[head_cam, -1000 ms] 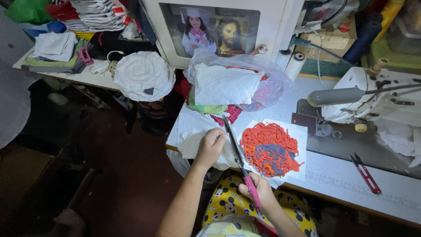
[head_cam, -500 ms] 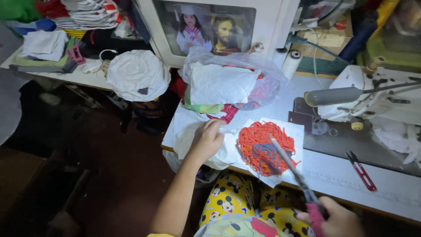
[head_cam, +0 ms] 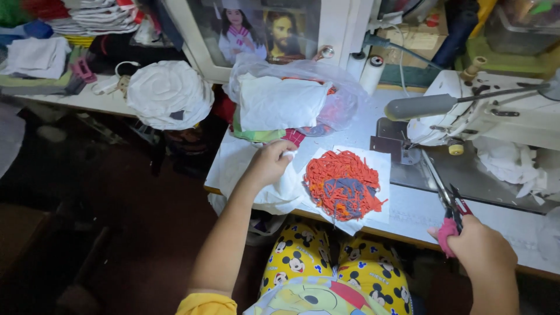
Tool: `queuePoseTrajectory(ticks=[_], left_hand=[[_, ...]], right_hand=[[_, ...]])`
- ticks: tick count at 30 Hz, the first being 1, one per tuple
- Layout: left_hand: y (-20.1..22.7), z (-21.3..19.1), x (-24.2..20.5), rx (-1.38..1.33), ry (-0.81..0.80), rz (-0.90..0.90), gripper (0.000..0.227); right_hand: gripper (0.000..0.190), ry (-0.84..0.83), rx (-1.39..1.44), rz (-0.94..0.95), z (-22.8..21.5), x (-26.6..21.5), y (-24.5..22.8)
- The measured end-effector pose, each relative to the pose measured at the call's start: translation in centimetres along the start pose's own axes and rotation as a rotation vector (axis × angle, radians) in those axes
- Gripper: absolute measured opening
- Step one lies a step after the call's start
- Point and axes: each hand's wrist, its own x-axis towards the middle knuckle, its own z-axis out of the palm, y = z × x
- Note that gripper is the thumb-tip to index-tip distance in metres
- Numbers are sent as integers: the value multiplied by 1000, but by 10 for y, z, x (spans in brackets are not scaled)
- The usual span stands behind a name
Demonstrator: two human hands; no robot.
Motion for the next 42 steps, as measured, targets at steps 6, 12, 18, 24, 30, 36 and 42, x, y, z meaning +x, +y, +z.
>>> queuePoseTrajectory(ticks=[6,12,18,24,30,36,42], left_hand=[[15,-24,-7,102,-108,-90,45],[-7,1,7,438,-193,-31,59],[-22,14,21,442,-158,-47,51],[15,-13,-8,-2,-99,-138,38],[20,-33,-31,-194,34,101,34],[41,-47,-68,-322,165,383,42],[73,-50,-110,-310,208,496,40]], right_hand=[[47,-48,-71,-76,-2,21,-2],[49,-35,-75,-121,9,26,8],[46,37,-1,-153,11,8,12],[60,330,110,-235,33,-6,23],[56,312,509,-547,14,-72,-30],[70,-19,1134,-1114,57,-59,-124],[82,-222,1448,-1258,49,-91,-167]])
